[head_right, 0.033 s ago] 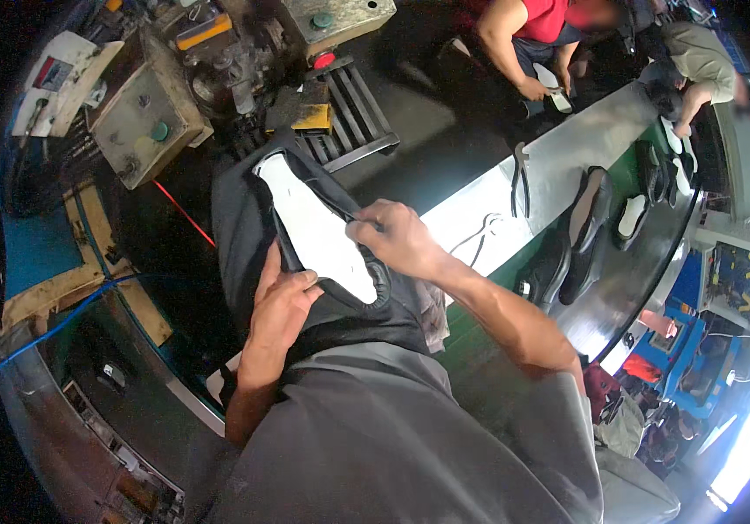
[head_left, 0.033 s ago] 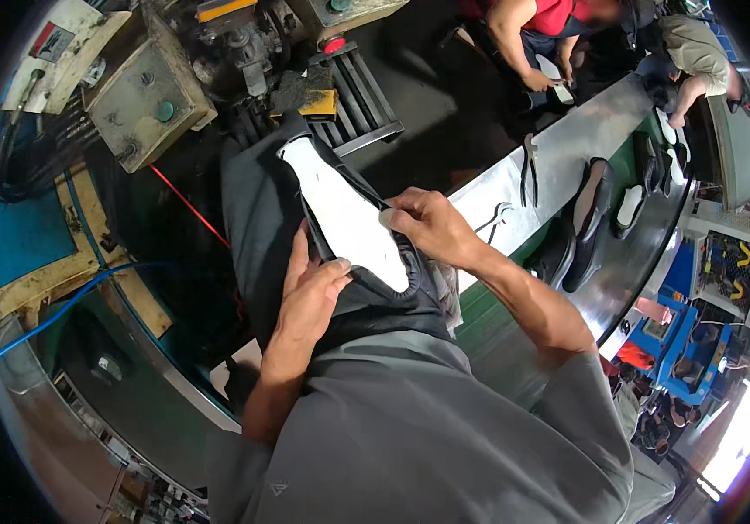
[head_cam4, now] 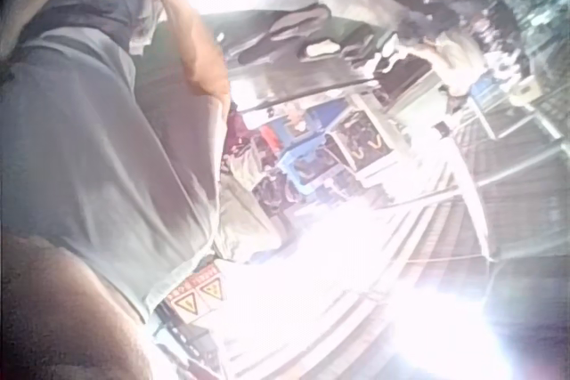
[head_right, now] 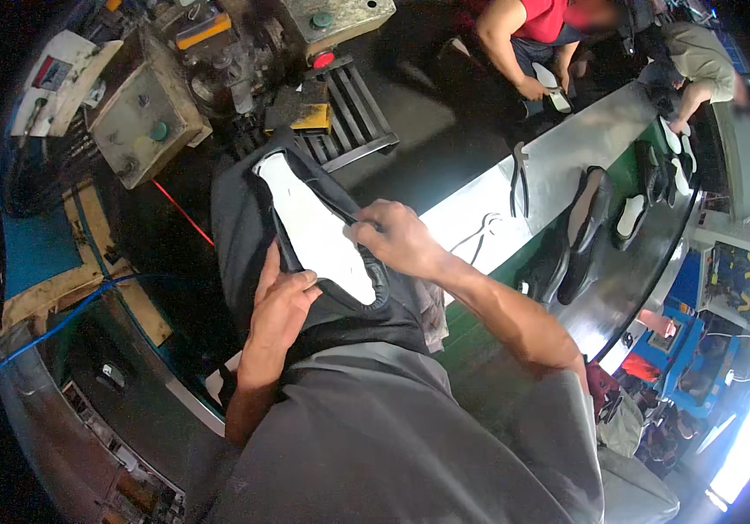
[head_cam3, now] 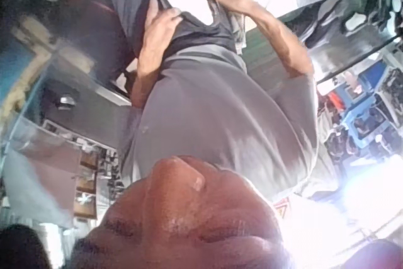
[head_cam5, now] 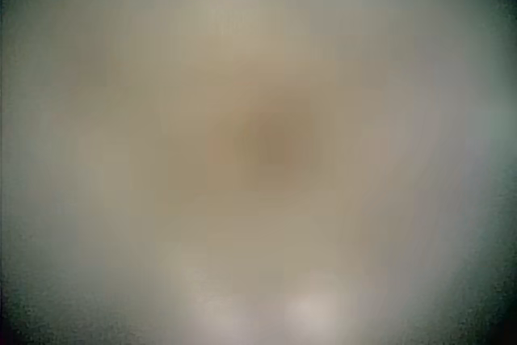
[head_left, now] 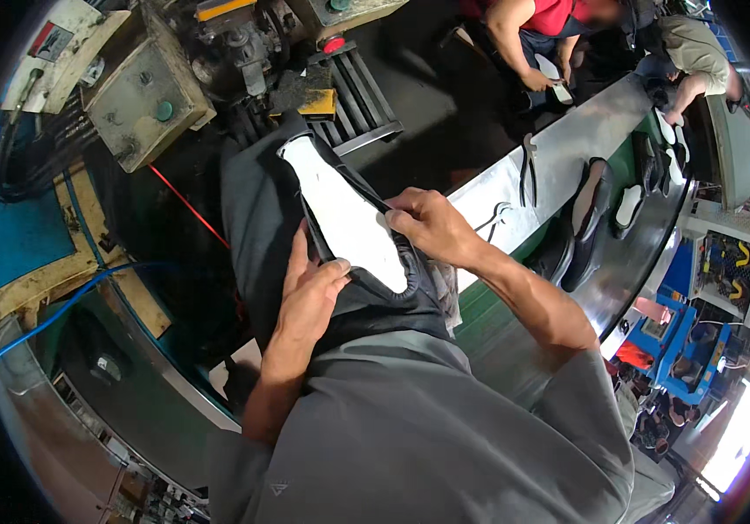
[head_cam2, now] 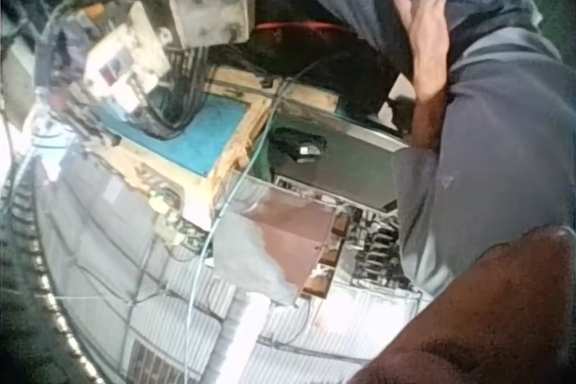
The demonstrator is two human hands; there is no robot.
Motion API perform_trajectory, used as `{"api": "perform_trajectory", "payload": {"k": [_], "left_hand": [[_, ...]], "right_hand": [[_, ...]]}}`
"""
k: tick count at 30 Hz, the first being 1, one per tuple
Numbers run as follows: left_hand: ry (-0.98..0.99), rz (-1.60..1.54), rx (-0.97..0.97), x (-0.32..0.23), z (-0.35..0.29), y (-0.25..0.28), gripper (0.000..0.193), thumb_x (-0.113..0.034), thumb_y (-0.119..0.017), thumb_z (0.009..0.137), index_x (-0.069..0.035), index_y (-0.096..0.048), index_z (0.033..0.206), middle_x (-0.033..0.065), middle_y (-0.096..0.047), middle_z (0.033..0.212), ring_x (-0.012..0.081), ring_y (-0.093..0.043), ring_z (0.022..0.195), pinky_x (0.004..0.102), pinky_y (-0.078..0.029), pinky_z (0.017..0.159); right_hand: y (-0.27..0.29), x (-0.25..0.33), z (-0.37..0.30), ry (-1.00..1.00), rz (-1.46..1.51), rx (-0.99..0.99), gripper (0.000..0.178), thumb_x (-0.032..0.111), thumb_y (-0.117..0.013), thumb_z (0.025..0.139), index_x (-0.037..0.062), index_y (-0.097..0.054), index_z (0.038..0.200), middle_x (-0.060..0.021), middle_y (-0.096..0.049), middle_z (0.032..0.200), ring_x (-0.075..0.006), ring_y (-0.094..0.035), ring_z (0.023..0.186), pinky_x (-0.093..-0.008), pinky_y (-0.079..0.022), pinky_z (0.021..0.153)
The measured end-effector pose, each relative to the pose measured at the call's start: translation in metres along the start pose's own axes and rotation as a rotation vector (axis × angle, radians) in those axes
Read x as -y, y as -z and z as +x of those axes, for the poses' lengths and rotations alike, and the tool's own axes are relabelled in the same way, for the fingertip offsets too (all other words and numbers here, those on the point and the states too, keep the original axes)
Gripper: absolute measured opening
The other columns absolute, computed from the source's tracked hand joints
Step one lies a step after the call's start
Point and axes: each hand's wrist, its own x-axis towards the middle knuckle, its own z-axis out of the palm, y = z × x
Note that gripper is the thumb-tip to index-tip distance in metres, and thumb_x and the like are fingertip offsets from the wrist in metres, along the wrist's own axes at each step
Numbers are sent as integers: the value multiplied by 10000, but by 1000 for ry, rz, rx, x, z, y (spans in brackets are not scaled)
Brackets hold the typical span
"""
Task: The recorder is assembling and inspecting shoe outsoles on a production line using specialized machinery.
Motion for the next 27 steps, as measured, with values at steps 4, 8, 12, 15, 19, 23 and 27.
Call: {"api": "perform_trajectory", "payload": {"k": [4, 8, 12, 15, 19, 23, 27], "left_hand": [[-14, 52, 2, 2, -2, 5, 933, 98, -568, 962, -154, -181, 1773, 158, -456, 1658, 298, -506, 1503, 484, -448, 1219], [-15, 47, 0, 1, -5, 7, 945, 101, -566, 960, -157, -167, 1777, 154, -446, 1665, 299, -494, 1511, 484, -447, 1221], [-20, -55, -3, -4, -3, -3, 876, 65, -563, 1002, -138, -193, 1770, 144, -491, 1627, 294, -525, 1475, 520, -462, 1208], [14, -75, 42, -15, -1, -3, 874, 13, -598, 1039, -132, -154, 1777, 155, -446, 1662, 313, -504, 1495, 515, -489, 1193], [-473, 764, -174, -38, 12, 32, 533, 27, -671, 1031, -42, -580, 1552, 157, -629, 1386, 269, -664, 1202, 447, -566, 1053], [-947, 1436, 400, -122, 46, -31, 467, 35, -723, 908, -57, -744, 1365, 145, -648, 1281, 361, -616, 1221, 447, -504, 1072], [-633, 1537, 898, -126, 101, -41, 344, -9, -715, 943, -41, -758, 1282, 137, -674, 1192, 356, -642, 1173, 461, -528, 997]], "right_hand": [[5, 5, -1, 6, -55, 103, 389, 128, -665, 988, -147, -717, 1258, -197, -723, 1088, -235, -711, 939, -393, -560, 843], [-2, 26, -22, 132, -145, 142, 710, 323, -725, 1000, -79, -522, 1549, -329, -513, 1566, -470, -622, 1377, -487, -515, 1159], [-26, 53, -50, 482, -851, 126, 895, 317, -845, 936, 205, -405, 1707, -268, -208, 1791, -577, -490, 1430, -556, -573, 1121], [-20, 60, -35, 224, -636, 239, 826, 327, -847, 926, 311, -478, 1665, -220, -229, 1800, -566, -562, 1299, -574, -608, 1050], [-15, 35, -36, 459, -687, 128, 698, 319, -833, 923, 305, -596, 1579, -160, -257, 1808, -502, -593, 1227, -566, -607, 1026], [-4, 28, -35, 625, -697, 120, 674, 302, -823, 911, 316, -621, 1554, -124, -286, 1806, -500, -572, 1269, -573, -571, 1097], [5, 27, -22, 758, -685, 206, 612, 268, -818, 864, 318, -684, 1460, -48, -365, 1772, -499, -550, 1307, -567, -557, 1126]]}}
